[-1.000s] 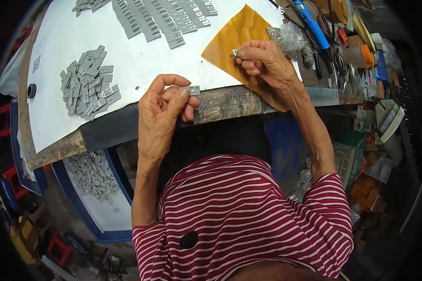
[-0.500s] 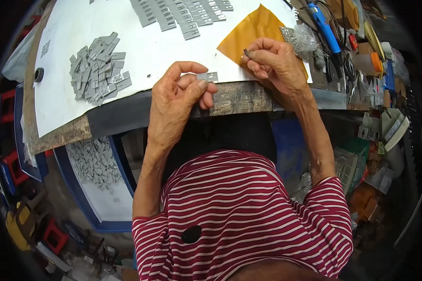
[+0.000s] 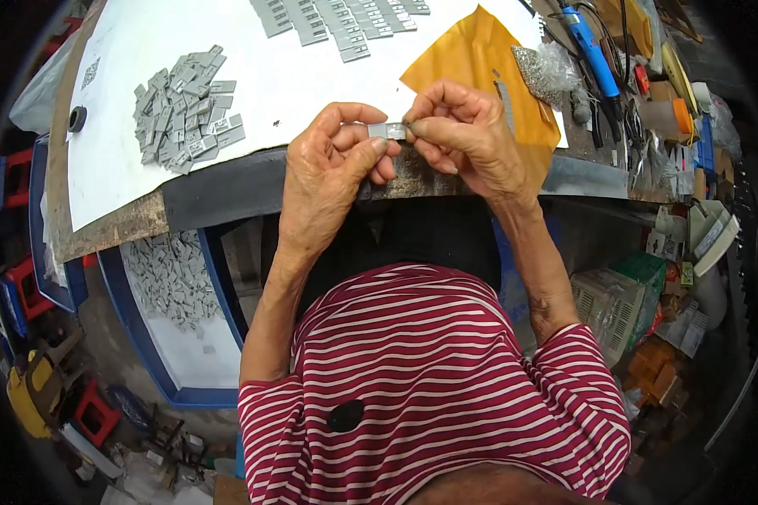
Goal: Sorting and organizing small rectangular metal components on a workshop workbench.
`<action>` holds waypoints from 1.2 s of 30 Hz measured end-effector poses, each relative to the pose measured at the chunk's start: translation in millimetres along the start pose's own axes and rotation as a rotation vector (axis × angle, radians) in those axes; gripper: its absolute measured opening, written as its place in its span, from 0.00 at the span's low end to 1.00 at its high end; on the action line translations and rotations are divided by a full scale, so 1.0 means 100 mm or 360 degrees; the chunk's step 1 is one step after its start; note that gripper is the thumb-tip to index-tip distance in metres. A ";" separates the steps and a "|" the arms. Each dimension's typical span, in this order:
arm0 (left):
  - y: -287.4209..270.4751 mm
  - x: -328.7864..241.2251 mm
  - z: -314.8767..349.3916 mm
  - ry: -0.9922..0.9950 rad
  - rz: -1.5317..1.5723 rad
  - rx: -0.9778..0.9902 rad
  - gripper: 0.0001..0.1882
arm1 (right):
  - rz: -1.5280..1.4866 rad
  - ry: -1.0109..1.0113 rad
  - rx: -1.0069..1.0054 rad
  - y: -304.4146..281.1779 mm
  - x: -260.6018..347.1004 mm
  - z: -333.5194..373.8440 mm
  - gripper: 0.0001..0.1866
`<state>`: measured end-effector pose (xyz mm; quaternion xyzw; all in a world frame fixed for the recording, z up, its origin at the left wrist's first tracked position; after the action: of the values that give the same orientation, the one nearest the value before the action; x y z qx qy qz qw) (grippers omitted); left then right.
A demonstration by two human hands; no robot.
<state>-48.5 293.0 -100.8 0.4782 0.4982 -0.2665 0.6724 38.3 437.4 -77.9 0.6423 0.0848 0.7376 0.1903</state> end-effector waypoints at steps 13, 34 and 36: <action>0.09 0.00 0.02 0.0014 -0.0269 -0.0030 0.09 | 0.0140 0.0060 -0.0048 -0.07 -0.10 0.02 0.04; 0.07 0.01 0.04 0.0040 -0.0284 0.0013 0.07 | 0.0118 0.0149 0.0077 -0.10 -0.12 0.03 0.07; 0.05 0.00 0.04 0.0037 -0.0275 0.0016 0.07 | 0.0018 0.0148 0.0125 -0.12 -0.11 0.04 0.07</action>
<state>-42.3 292.0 -98.8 0.4399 0.5441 -0.3203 0.6386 45.1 443.7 -91.8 0.6149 0.1189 0.7637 0.1567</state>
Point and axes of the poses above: each hand's wrist, its own z-axis away from the middle knuckle, its own y-axis out of the palm, x = y × z, the point moved 1 cm from there along -z, towards the middle knuckle, and after that the axes turned 12 degrees about x, right-handed, at the moved point
